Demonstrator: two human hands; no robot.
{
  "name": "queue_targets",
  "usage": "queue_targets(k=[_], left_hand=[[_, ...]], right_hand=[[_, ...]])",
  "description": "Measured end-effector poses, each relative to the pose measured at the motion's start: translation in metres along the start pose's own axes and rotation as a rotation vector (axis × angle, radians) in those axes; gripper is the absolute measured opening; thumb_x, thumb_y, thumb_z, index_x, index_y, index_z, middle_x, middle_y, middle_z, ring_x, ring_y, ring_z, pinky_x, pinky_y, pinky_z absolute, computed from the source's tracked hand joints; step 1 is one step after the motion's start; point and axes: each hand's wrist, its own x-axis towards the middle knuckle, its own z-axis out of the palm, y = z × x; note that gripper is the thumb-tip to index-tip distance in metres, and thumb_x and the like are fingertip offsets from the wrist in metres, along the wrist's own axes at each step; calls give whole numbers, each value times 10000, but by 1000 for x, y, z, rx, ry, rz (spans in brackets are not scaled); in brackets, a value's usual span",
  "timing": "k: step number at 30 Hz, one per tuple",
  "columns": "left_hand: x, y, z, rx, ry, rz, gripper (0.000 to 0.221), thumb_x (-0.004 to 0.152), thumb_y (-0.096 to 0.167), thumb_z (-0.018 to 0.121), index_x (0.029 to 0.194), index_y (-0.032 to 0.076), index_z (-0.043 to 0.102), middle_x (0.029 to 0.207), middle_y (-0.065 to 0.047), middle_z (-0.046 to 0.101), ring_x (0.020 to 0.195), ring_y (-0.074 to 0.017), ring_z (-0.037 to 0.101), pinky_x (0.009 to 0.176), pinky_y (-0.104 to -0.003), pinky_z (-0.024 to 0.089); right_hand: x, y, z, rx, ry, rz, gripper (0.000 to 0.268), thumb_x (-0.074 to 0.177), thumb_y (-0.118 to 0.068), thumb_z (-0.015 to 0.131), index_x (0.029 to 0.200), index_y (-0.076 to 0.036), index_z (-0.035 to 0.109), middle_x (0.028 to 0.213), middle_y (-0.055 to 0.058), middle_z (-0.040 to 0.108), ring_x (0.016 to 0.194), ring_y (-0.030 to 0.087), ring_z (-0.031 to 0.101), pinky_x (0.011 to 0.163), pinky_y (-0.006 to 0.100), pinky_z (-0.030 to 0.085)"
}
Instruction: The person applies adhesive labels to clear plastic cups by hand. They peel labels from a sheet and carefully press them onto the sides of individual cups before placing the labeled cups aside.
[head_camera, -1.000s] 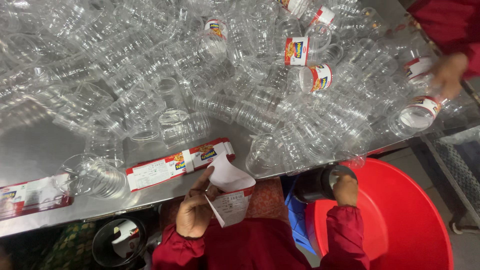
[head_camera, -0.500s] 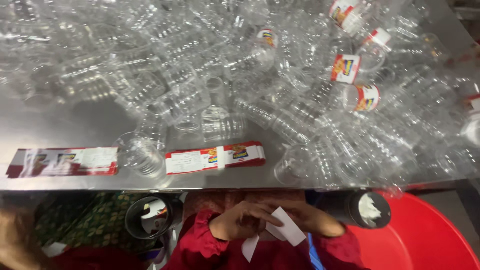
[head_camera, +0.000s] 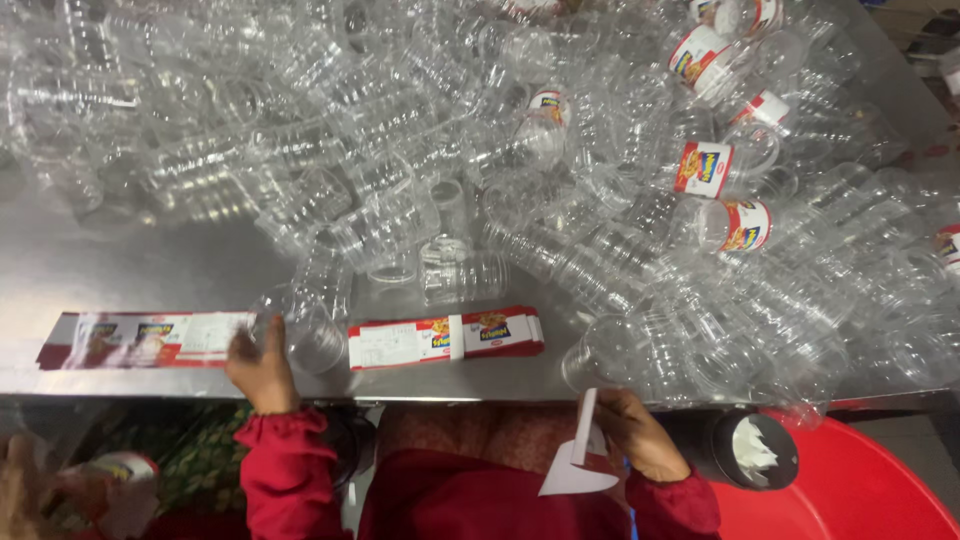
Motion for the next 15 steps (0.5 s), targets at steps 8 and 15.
queue_targets(k=[8, 15], left_hand=[[-129, 45, 12, 118, -97, 698, 427, 962, 35, 699, 1345, -103, 570, 1422, -291, 580, 1398, -443, 544, 1208, -500, 424], [-152, 17, 49, 264, -752, 841, 546, 822, 227, 792, 1336, 133, 633, 1450, -182, 607, 1358, -358, 569, 1136, -513, 382]], right_hand=[[8, 7, -4, 66, 25, -76, 218, 980, -42, 573, 1041, 70, 749, 795, 55, 739, 667, 79, 636, 596, 242, 514], [-2, 26, -31, 104, 188, -114, 224, 935, 17, 571, 1070, 69, 742, 914, 54, 762, 864, 106, 658, 796, 267, 523]])
